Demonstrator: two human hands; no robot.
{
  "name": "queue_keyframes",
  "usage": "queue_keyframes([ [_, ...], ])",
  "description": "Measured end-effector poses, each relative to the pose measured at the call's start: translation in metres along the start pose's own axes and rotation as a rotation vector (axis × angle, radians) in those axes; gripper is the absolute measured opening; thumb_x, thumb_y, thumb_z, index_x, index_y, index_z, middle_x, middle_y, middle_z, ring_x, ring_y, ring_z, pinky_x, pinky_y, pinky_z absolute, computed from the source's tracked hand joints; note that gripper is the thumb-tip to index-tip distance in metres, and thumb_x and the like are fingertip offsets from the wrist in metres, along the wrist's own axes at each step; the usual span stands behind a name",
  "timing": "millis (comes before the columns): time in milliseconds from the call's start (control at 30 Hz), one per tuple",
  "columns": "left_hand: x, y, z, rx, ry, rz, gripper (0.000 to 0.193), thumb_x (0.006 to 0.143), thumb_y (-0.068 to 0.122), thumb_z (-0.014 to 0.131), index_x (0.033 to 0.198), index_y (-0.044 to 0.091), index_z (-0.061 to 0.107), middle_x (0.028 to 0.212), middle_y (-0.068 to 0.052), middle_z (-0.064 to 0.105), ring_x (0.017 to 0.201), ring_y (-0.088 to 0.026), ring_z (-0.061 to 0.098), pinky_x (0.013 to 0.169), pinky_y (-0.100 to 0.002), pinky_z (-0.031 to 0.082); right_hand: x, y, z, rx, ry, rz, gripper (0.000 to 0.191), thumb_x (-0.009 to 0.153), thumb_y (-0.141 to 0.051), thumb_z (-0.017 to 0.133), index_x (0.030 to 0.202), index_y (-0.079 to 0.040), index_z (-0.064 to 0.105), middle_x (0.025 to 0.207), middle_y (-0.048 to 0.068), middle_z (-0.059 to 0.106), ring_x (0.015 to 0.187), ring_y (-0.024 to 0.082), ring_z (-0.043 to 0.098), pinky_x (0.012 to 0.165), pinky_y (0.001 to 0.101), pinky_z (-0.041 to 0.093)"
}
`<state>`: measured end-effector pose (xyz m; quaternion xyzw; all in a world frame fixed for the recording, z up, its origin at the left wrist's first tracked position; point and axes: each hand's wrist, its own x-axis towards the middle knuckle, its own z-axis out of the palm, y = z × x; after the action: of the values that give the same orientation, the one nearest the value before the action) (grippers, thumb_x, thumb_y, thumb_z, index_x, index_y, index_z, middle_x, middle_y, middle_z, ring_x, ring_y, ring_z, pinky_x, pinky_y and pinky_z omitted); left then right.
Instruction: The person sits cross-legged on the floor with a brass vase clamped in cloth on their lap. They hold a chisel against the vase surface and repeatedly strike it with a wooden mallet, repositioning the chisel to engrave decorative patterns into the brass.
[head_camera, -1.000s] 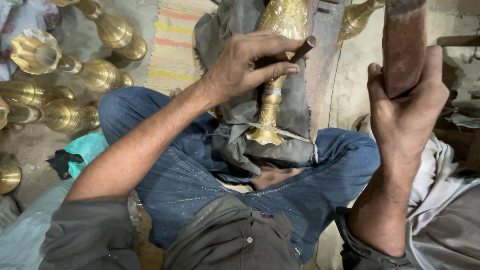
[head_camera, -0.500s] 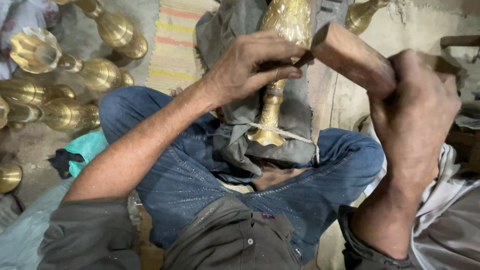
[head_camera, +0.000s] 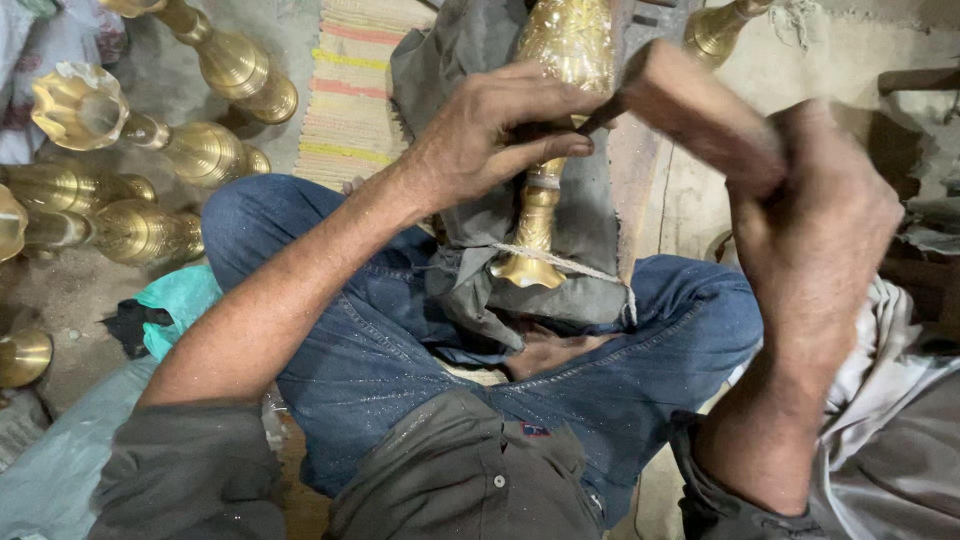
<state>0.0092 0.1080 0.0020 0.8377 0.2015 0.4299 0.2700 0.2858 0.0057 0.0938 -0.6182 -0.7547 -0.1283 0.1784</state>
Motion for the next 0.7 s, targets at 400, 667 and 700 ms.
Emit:
queue_keyframes([
  [400,-0.015,0.036,0.000,-0.518,0.463,-0.382,0.027,0.108,0.010,0.072,0.134,0.008,0.067,0.106,-0.003,0.078,0.097,-0.011,0.076,0.086,-0.027,0.066,-0.021,0.000,0.022,0.413,-0.018,0.292,0.031,0.101,-0.009,0.082,0.104,0.003,0.053,0.096,0.024,0.067,0.088,0.040,0.068,0.078,0.0461,0.053],
  [667,-0.007,0.045,0.014,0.017,0.289,-0.265,0.037,0.101,0.011,0.079,0.136,0.006,0.065,0.116,-0.009,0.077,0.102,-0.016,0.078,0.087,-0.029,0.067,-0.016,0.003,0.033,0.498,-0.025,0.219,0.027,0.101,-0.009,0.080,0.114,0.001,0.059,0.098,0.021,0.071,0.089,0.038,0.071,0.075,0.0444,0.053],
  [700,-0.005,0.044,0.013,0.110,0.266,-0.203,0.038,0.102,0.012,0.079,0.136,0.005,0.065,0.122,-0.011,0.075,0.106,-0.017,0.078,0.090,-0.030,0.067,-0.013,0.002,0.032,0.509,-0.018,0.203,0.025,0.101,-0.008,0.080,0.113,0.001,0.060,0.098,0.021,0.071,0.090,0.037,0.072,0.076,0.0440,0.053],
])
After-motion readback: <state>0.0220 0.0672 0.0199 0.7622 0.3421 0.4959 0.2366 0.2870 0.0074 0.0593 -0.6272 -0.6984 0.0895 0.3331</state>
